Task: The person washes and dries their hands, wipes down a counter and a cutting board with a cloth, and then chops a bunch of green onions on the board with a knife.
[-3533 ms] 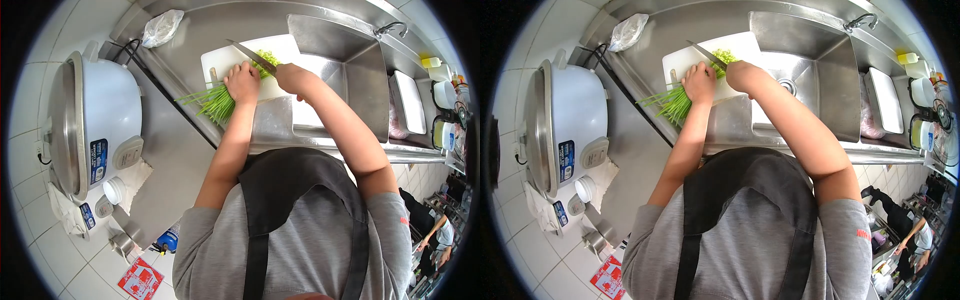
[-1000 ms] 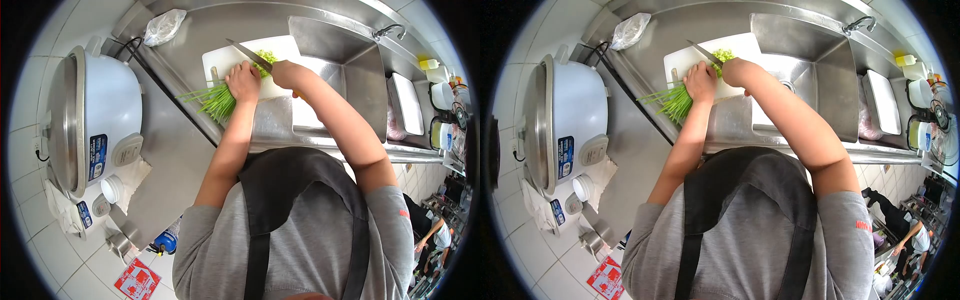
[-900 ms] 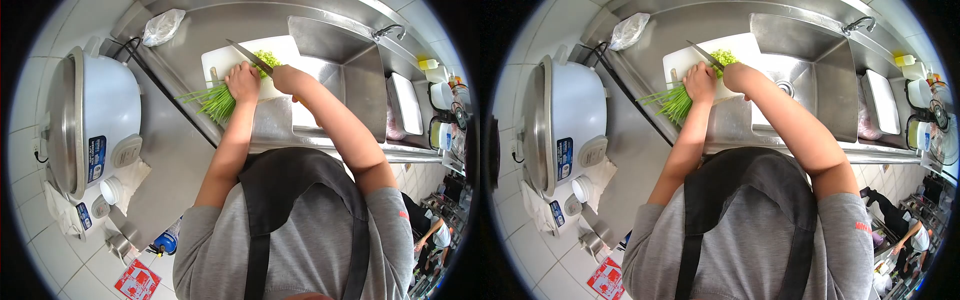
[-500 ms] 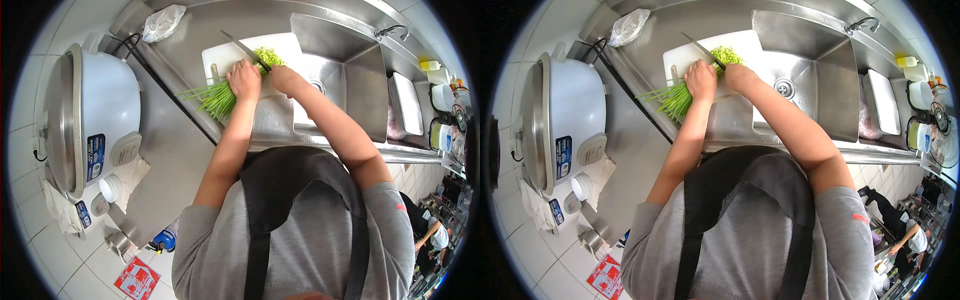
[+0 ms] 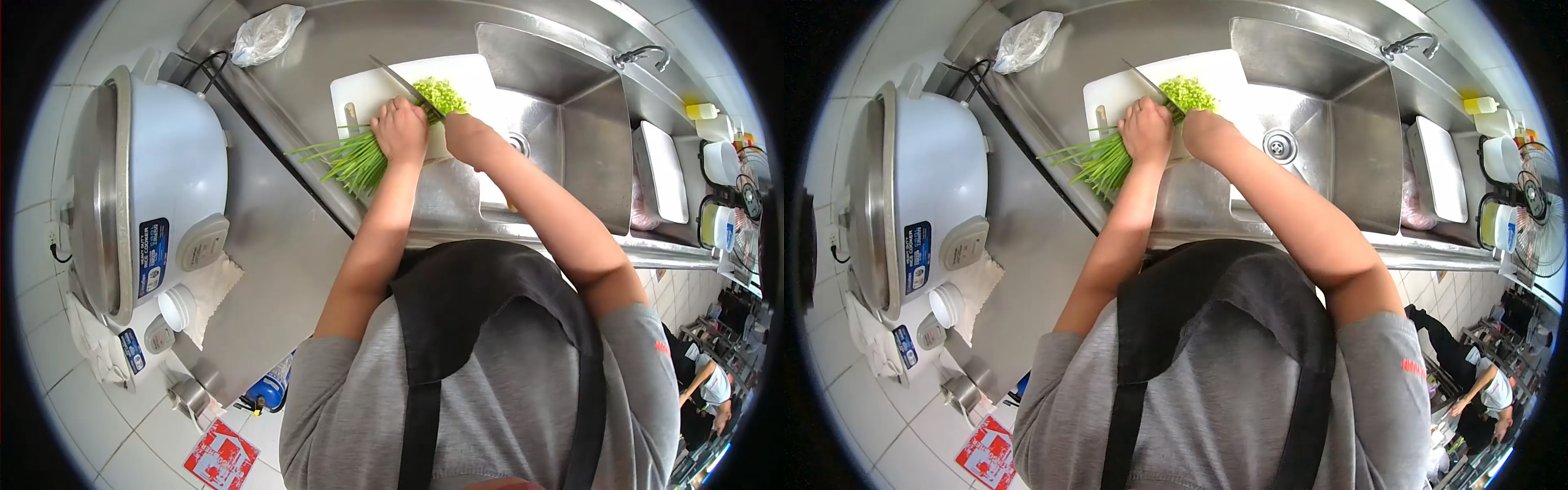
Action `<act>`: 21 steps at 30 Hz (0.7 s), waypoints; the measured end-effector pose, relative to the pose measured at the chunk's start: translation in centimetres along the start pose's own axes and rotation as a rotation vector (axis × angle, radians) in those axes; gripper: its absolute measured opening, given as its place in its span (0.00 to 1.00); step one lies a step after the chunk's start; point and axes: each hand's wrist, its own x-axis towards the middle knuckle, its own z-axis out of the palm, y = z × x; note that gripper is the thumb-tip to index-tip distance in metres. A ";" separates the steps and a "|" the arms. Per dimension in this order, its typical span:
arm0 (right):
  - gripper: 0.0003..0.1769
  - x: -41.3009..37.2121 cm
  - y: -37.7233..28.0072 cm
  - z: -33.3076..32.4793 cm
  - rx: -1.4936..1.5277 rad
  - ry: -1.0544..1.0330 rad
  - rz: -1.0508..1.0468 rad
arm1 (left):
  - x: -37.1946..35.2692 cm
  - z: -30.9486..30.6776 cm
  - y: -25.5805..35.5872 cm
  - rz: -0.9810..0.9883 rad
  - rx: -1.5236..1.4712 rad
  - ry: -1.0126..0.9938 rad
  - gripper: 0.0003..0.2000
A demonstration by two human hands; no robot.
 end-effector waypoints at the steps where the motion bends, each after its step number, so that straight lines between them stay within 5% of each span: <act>1: 0.13 0.9 1.1 2.1 -0.072 0.152 -0.128 | -0.4 -0.1 -0.1 0.003 0.001 -0.010 0.08; 4: 0.14 2.6 1.3 3.1 -0.074 0.142 -0.055 | 0.8 -0.1 0.2 -0.019 0.003 -0.020 0.08; 6: 0.15 1.3 -0.1 -1.0 0.134 -0.151 0.111 | 0.0 -0.2 0.0 -0.012 -0.004 -0.019 0.07; 10: 0.17 -1.2 -3.1 -6.3 0.099 -0.280 0.179 | 0.0 -0.1 0.1 -0.018 0.004 -0.005 0.07; 21: 0.16 -1.6 -2.6 -4.6 0.124 -0.217 0.190 | 0.1 -0.1 0.0 -0.050 -0.003 -0.034 0.07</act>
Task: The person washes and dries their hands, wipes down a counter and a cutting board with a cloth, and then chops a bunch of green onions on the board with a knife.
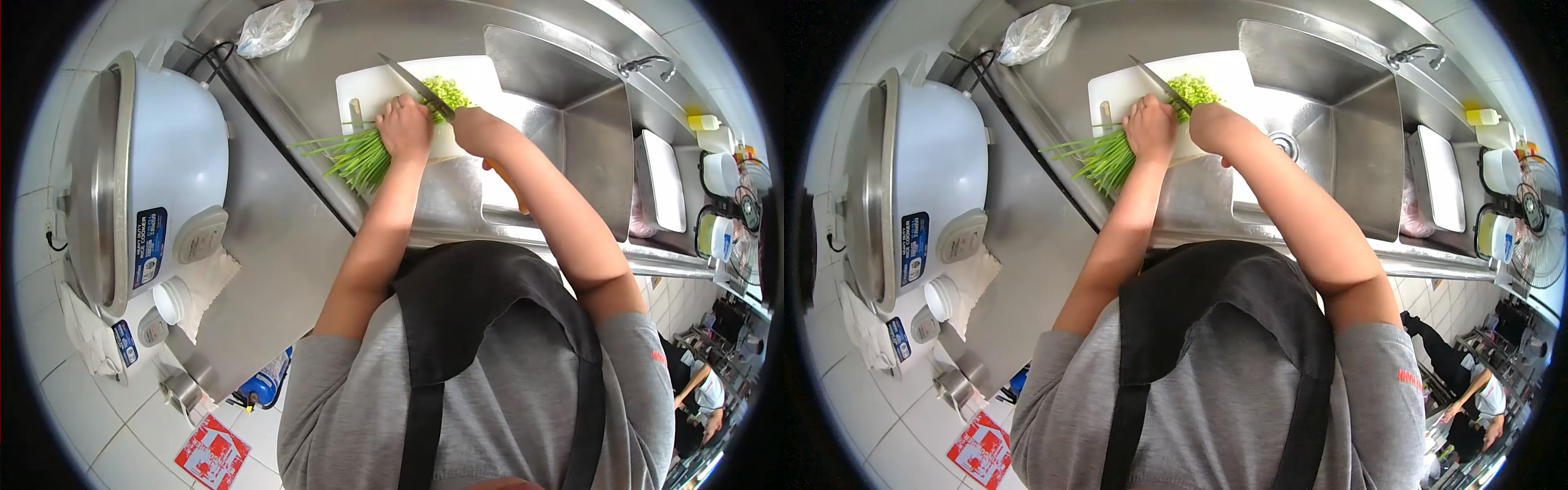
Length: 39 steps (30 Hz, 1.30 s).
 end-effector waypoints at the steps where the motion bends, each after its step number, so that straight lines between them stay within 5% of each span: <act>1: 0.17 -0.3 -0.3 -0.6 -0.008 -0.023 -0.012 | 0.1 -0.1 0.0 0.004 -0.006 -0.003 0.07; 39: 0.16 -0.5 -0.4 -1.2 -0.037 -0.107 0.026 | 0.3 -0.4 0.1 0.001 -0.014 -0.015 0.06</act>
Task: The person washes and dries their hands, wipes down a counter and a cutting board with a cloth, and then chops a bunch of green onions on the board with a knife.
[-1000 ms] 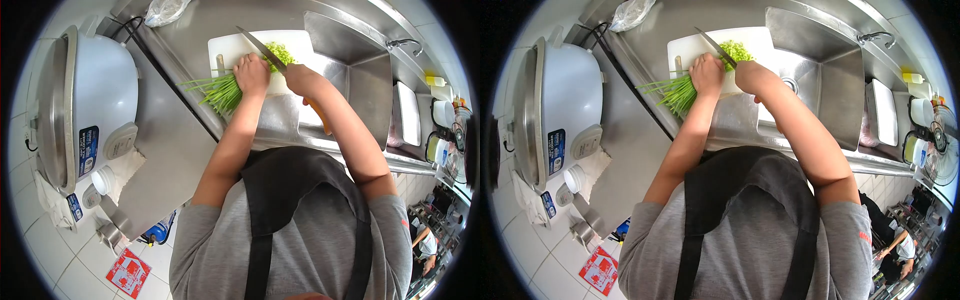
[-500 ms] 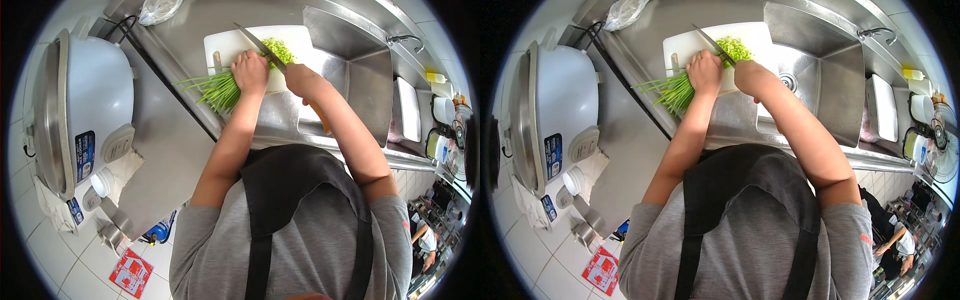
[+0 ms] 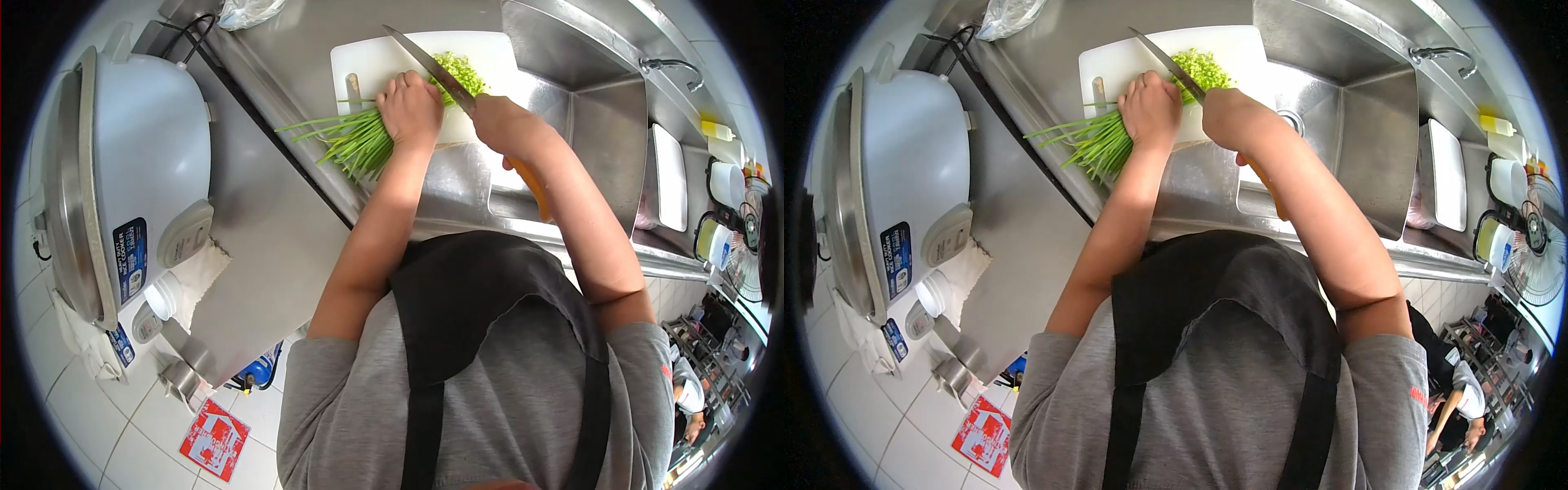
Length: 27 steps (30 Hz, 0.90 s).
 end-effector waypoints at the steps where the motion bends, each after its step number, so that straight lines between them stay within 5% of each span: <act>1: 0.17 0.2 0.1 0.3 -0.012 -0.004 -0.004 | 0.1 0.0 0.0 0.001 0.004 0.000 0.07; 11: 0.16 3.3 1.9 3.5 -0.011 0.091 -0.039 | 0.1 0.0 -0.1 -0.002 -0.018 -0.001 0.07; 13: 0.15 6.6 2.9 6.3 -0.126 0.448 -0.276 | 0.0 0.0 -0.1 0.011 0.003 0.035 0.07; 22: 0.17 2.2 0.3 -0.3 -0.021 0.013 -0.057 | 0.0 0.1 -0.1 0.019 0.009 0.007 0.06; 27: 0.17 0.3 -0.3 0.0 -0.028 0.032 -0.042 | -0.1 0.1 0.0 0.011 0.027 -0.009 0.07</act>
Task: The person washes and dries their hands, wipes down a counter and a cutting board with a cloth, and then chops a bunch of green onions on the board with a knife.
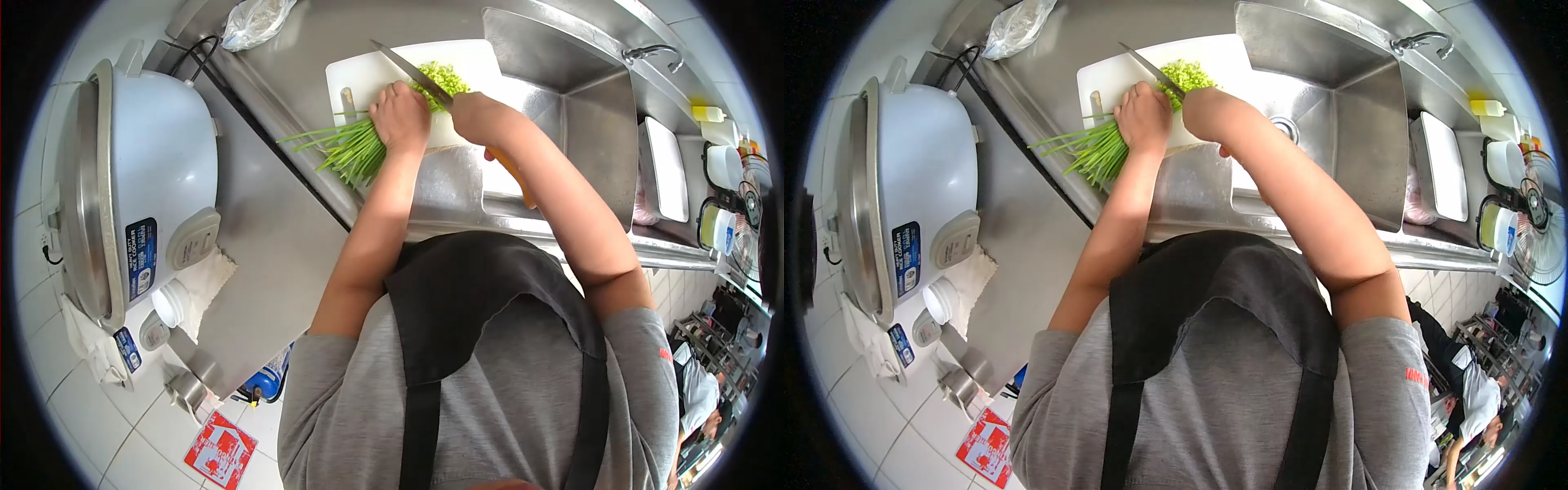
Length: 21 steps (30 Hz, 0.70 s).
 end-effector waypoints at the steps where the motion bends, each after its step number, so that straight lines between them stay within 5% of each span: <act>1: 0.17 -0.4 -0.1 0.1 0.018 0.000 0.006 | 0.0 0.0 0.1 -0.001 -0.003 0.000 0.07; 21: 0.15 -0.7 0.4 1.7 0.074 0.079 -0.008 | 0.1 0.5 -0.2 -0.017 -0.004 -0.001 0.08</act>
